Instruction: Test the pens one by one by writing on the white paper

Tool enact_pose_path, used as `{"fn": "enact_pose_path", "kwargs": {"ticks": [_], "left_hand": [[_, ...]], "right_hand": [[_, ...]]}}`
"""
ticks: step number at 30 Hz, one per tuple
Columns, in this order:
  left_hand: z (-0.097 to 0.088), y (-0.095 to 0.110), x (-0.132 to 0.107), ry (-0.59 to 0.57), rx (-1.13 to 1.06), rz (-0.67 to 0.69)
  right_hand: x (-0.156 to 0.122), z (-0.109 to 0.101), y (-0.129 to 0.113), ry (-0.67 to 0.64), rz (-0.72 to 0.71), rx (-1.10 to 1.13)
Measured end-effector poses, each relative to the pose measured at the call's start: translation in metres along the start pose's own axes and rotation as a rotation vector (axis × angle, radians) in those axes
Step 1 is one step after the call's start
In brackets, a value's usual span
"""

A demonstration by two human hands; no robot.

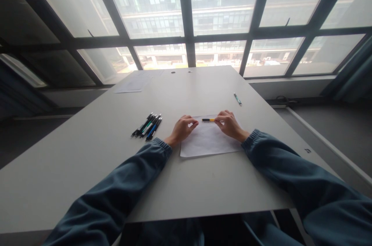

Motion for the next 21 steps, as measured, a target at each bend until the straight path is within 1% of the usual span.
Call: {"fn": "enact_pose_path", "kwargs": {"ticks": [9, 14, 21], "left_hand": [[0.0055, 0.0011, -0.0023, -0.071, 0.052, 0.038], [0.0082, -0.001, -0.0024, -0.108, 0.07, 0.038], [0.0078, 0.0002, -0.002, -0.111, 0.066, 0.021]], "right_hand": [[-0.0009, 0.0064, -0.0037, -0.09, -0.061, 0.015], [-0.0009, 0.0052, -0.0056, -0.096, -0.074, 0.016], [-0.0012, 0.0062, -0.0052, -0.113, -0.068, 0.027]]}}
Point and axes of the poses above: each hand's wrist, its own x-axis towards the middle knuckle, its own z-axis out of the palm, y = z × x, the point moved 6 cm from there along x, towards the middle knuckle, and after that the axes turned 11 degrees about -z, right-handed, at the moved point
